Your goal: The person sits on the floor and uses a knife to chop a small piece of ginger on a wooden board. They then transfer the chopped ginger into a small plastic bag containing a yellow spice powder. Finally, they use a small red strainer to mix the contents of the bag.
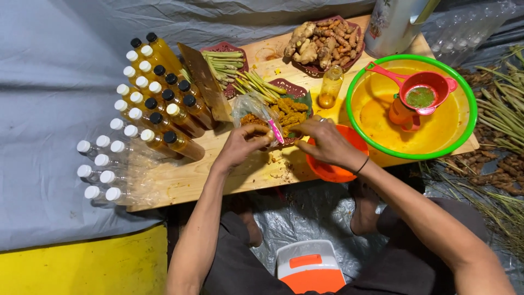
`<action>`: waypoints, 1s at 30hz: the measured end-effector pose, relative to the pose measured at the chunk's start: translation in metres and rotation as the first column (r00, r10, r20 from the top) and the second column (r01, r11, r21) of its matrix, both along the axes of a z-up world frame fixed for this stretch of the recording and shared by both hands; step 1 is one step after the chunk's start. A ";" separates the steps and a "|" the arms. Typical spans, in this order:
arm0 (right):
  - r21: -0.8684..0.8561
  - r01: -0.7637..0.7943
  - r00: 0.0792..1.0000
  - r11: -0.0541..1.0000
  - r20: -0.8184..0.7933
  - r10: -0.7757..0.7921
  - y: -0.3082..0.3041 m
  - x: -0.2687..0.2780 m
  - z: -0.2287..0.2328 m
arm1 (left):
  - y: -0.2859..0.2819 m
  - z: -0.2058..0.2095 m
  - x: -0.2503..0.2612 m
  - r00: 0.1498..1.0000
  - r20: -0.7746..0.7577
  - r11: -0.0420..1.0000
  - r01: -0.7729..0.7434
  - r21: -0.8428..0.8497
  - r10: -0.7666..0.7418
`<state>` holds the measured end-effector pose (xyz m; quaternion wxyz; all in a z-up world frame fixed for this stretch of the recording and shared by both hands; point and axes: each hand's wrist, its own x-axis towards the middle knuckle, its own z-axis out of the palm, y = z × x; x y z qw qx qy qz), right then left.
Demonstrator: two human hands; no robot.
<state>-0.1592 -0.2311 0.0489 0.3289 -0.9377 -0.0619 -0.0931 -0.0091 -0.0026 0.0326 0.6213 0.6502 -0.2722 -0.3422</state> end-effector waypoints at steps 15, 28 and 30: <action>0.121 -0.138 0.971 0.983 0.214 0.110 0.023 0.004 -0.012 | -0.010 0.012 -0.027 0.982 -0.173 0.997 0.076 -0.013 -0.078; 0.039 0.037 0.987 0.999 0.154 -0.042 -0.011 -0.013 -0.004 | 0.017 -0.086 -0.034 0.562 0.614 0.724 -0.037 0.689 -0.555; -0.177 0.059 0.986 0.982 0.167 -0.029 -0.011 -0.006 -0.024 | 0.019 -0.061 -0.042 0.492 0.664 0.716 -0.112 0.689 -0.563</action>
